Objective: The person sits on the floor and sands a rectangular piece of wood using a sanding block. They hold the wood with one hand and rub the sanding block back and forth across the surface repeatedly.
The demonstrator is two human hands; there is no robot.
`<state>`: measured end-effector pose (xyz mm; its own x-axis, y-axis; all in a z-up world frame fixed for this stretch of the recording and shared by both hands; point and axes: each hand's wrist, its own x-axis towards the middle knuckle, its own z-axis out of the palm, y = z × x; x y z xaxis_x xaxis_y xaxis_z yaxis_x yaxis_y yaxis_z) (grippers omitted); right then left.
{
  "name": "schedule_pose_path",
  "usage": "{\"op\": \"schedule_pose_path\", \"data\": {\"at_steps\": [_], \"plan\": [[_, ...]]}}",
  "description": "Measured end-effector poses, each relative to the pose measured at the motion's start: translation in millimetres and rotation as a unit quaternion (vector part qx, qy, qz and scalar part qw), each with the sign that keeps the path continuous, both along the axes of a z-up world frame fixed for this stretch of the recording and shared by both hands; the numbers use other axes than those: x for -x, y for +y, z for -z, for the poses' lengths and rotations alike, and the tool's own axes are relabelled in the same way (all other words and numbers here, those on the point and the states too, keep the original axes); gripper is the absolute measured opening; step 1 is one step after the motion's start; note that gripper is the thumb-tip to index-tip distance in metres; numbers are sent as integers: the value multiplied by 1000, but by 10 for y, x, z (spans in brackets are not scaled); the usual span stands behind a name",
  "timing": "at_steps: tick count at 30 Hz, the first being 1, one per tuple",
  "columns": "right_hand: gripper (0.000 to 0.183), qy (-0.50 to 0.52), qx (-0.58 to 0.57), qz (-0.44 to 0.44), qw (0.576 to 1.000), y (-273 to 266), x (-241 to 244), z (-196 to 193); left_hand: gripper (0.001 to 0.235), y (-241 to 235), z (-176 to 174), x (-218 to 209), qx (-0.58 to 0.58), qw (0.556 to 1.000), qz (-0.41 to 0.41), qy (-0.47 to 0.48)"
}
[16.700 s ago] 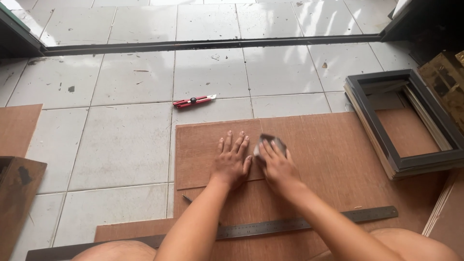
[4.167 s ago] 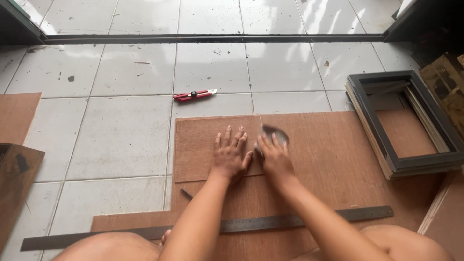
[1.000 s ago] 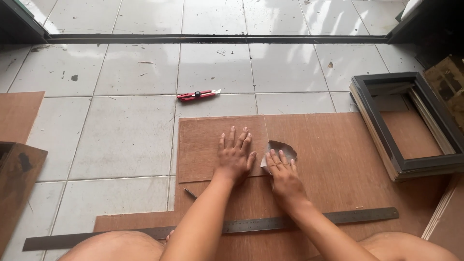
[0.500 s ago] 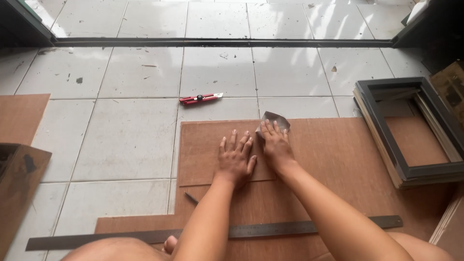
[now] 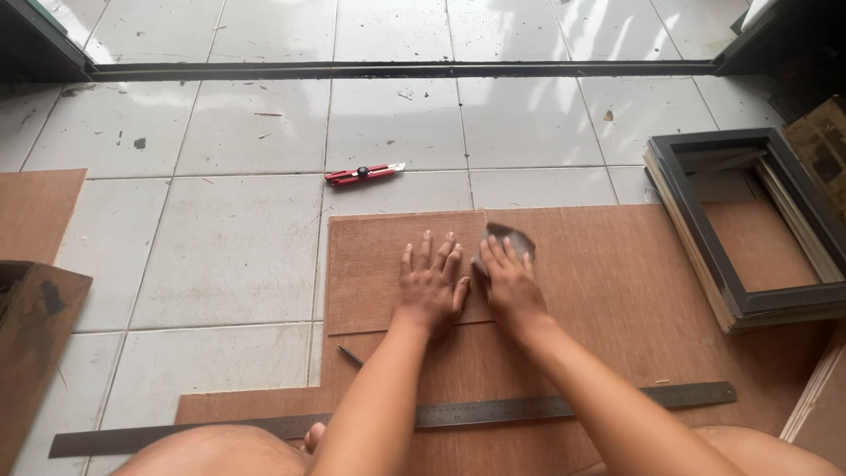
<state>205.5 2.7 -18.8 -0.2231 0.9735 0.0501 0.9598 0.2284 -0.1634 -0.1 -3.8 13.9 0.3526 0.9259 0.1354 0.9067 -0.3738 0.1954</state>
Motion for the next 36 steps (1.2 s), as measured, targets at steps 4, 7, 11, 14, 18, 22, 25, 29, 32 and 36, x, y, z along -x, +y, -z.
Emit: {"op": "schedule_pose_path", "data": {"at_steps": [4,7,11,14,18,22,25,29,32,36], "plan": [[74,-3,0,0,1000,724,0,178,68,-40,54,-13,-3,1000,-2,-7],[81,-8,2,5,1000,810,-9,109,67,5,20,-18,0,1000,-6,-12],[81,-2,59,-7,998,-24,23,-329,68,62,80,-14,-9,1000,-11,-8],[78,-5,106,-4,994,-891,8,-505,69,3,14,5,22,1000,-9,0],[72,54,61,-13,997,-1319,-87,-293,72,59,173,-19,-7,1000,3,-6],[75,-13,99,13,995,-678,50,-348,70,18,-128,-2,58,998,-7,8],[70,-10,74,20,997,-203,26,-198,69,-13,-97,0,47,999,-4,2],[77,-37,105,-1,994,-267,-28,-258,68,28,-73,19,44,999,-7,4],[76,-50,122,-33,991,-931,-84,-607,67,75,-83,28,38,999,-12,4],[59,-5,127,-42,991,-1647,-252,-706,67,-47,-178,33,-1,1000,-31,0]]}}
